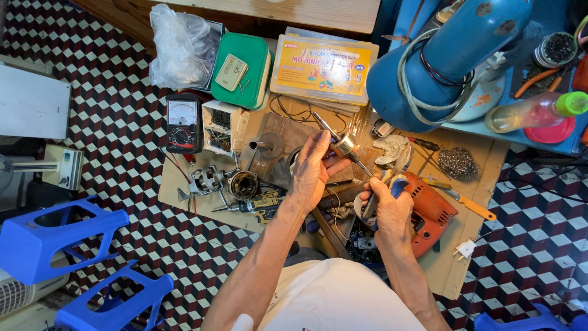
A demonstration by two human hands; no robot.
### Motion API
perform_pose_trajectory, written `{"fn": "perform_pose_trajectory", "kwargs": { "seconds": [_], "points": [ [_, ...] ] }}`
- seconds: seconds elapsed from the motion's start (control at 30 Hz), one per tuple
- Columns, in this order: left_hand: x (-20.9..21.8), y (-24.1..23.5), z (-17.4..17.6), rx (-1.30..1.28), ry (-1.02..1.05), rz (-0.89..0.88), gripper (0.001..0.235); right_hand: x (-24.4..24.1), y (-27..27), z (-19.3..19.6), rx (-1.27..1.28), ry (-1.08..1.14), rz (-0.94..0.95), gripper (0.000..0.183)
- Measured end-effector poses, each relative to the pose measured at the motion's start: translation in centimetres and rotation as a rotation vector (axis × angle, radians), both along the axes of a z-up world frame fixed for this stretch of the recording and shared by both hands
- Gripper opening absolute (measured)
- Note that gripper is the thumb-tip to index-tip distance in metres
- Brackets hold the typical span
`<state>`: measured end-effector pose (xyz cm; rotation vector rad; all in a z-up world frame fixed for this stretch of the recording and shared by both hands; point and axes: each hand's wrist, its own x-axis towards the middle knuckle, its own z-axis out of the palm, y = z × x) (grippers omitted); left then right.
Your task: The person disassembles a small motor, cleans the rotor with a cloth, applies lubricant, and reassembles the motor using pliers and a screwdriver. The person handles the motor housing, rotor, and various tools throughout the process.
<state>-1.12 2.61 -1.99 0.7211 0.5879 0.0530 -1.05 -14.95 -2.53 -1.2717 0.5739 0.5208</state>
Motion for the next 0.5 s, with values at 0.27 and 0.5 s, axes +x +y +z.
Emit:
{"fn": "perform_pose_trajectory", "kwargs": {
  "seconds": [0.27,0.5],
  "points": [
    [-0.16,0.26,-0.52,-0.02,0.016,0.013,0.029,-0.04,0.28,-0.19,0.006,0.024,0.002,0.022],
    [-0.57,0.52,-0.68,-0.049,-0.003,0.004,0.031,-0.13,0.37,-0.42,0.001,0.023,0.012,0.022]
  ]
}}
